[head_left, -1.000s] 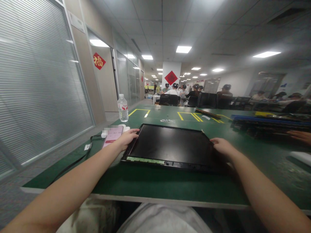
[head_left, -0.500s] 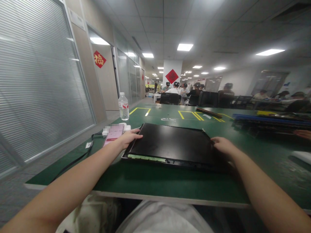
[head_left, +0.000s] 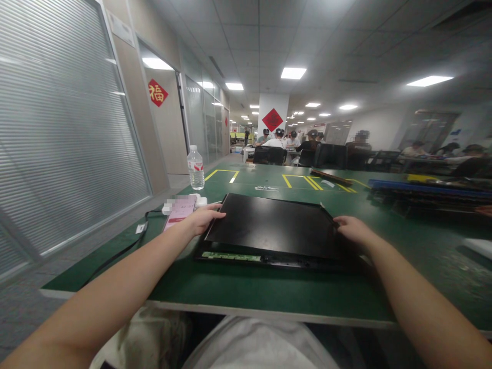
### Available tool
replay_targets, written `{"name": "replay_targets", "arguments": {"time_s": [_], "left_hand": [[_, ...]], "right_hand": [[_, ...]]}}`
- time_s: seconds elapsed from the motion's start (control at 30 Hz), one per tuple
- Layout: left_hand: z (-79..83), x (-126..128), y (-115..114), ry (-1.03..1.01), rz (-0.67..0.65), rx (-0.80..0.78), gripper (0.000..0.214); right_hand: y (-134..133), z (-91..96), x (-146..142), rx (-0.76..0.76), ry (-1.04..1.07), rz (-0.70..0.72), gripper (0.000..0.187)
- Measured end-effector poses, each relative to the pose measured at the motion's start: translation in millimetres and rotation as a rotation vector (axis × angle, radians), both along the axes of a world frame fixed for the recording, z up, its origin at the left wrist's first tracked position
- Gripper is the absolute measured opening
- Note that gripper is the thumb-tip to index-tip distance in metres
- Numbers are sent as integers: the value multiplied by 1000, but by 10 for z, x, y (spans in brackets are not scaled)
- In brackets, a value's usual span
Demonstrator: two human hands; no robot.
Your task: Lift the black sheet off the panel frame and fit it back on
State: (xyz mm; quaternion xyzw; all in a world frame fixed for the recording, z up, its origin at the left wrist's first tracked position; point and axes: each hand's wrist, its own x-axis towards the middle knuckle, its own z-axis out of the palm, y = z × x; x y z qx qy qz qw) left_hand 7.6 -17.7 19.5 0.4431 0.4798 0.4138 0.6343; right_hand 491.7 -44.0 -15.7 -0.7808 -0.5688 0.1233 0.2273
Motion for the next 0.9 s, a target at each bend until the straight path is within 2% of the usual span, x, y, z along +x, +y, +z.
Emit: {"name": "replay_targets", "arguments": {"time_s": [0.13, 0.43, 0.67, 0.9], "left_hand": [[31, 14, -7, 7, 54, 2, 57], [117, 49, -95, 24, 75, 18, 56], [156, 51, -88, -3, 120, 86, 59], [112, -4, -21, -65, 93, 138, 67]], "right_hand": [[-22, -2, -26, 17, 1, 13, 49], [-65, 100, -147, 2, -88, 30, 49], [-18, 39, -95, 26, -65, 48, 49], [-20, 15, -85, 40, -10, 42, 51]]}}
